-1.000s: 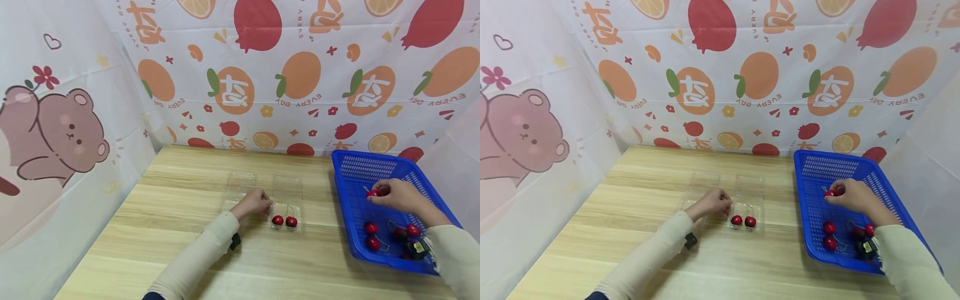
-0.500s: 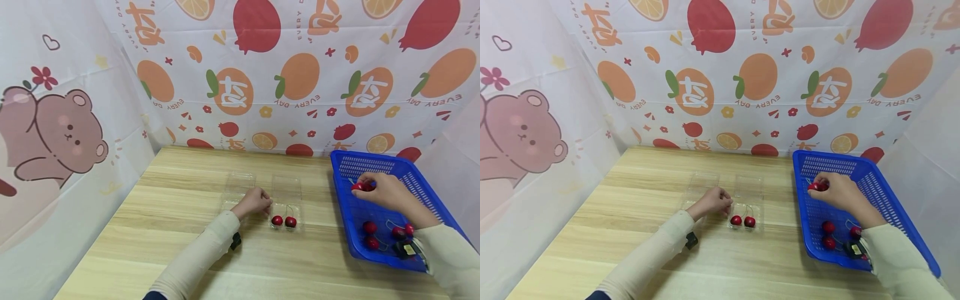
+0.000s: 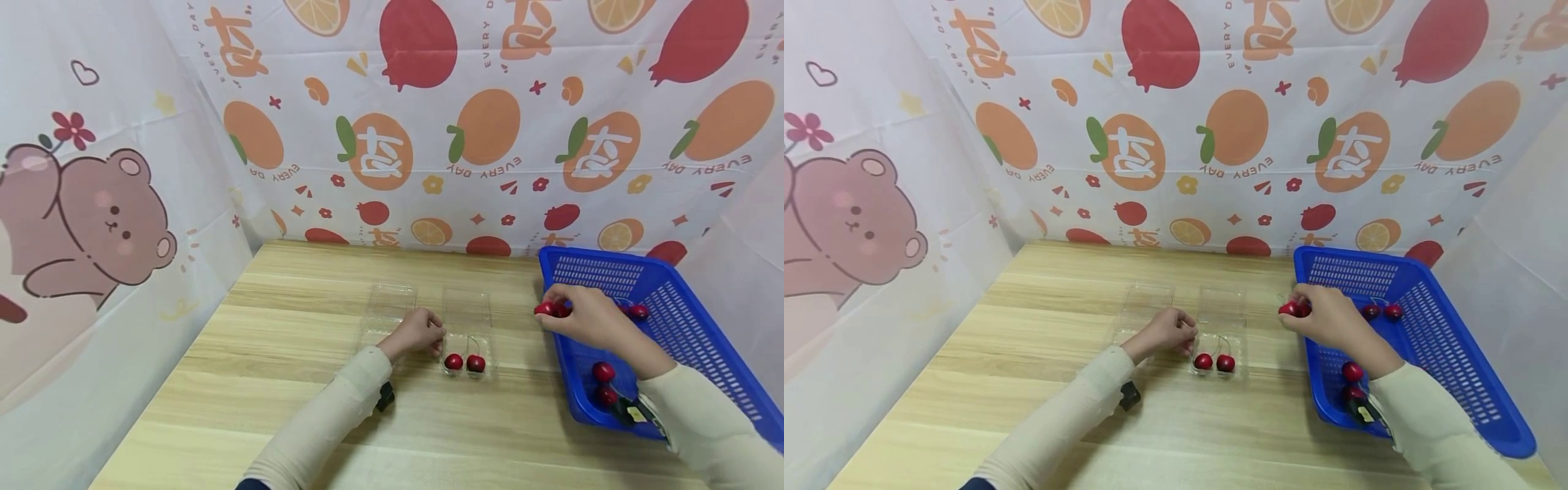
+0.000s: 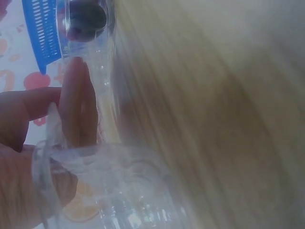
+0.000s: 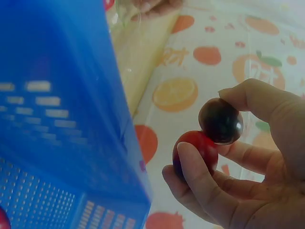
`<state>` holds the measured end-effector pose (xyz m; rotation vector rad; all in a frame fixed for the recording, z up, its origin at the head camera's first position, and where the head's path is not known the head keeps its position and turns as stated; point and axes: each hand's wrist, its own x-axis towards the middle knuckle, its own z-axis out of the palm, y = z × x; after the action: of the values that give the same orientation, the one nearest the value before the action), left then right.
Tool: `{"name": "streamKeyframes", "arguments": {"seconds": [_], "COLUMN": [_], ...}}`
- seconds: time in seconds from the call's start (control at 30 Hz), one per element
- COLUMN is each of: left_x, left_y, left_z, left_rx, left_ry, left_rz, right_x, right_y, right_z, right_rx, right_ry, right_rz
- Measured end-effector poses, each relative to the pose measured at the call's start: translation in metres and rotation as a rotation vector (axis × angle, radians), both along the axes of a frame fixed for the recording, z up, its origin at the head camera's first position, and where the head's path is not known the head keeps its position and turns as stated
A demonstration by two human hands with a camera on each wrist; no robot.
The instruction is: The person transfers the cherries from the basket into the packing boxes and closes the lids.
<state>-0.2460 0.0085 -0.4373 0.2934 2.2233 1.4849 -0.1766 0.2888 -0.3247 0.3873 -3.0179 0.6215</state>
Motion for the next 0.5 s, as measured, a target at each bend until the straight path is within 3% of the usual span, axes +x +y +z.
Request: {"name": "streamKeyframes", "arguments": {"seconds": [0.5], "left_x": [0.0], "left_y": [0.0], "left_z": [-0.002], "left_rx": [0.026], "left_ry": [-0.016], "left_rz": [-0.004], "right_x": [0.005], "right_y": [-0.041], "right_z": [-0.007], "right_rx": [-0.01], "right_ry": [-0.024], "right_rz": [0.041]}}
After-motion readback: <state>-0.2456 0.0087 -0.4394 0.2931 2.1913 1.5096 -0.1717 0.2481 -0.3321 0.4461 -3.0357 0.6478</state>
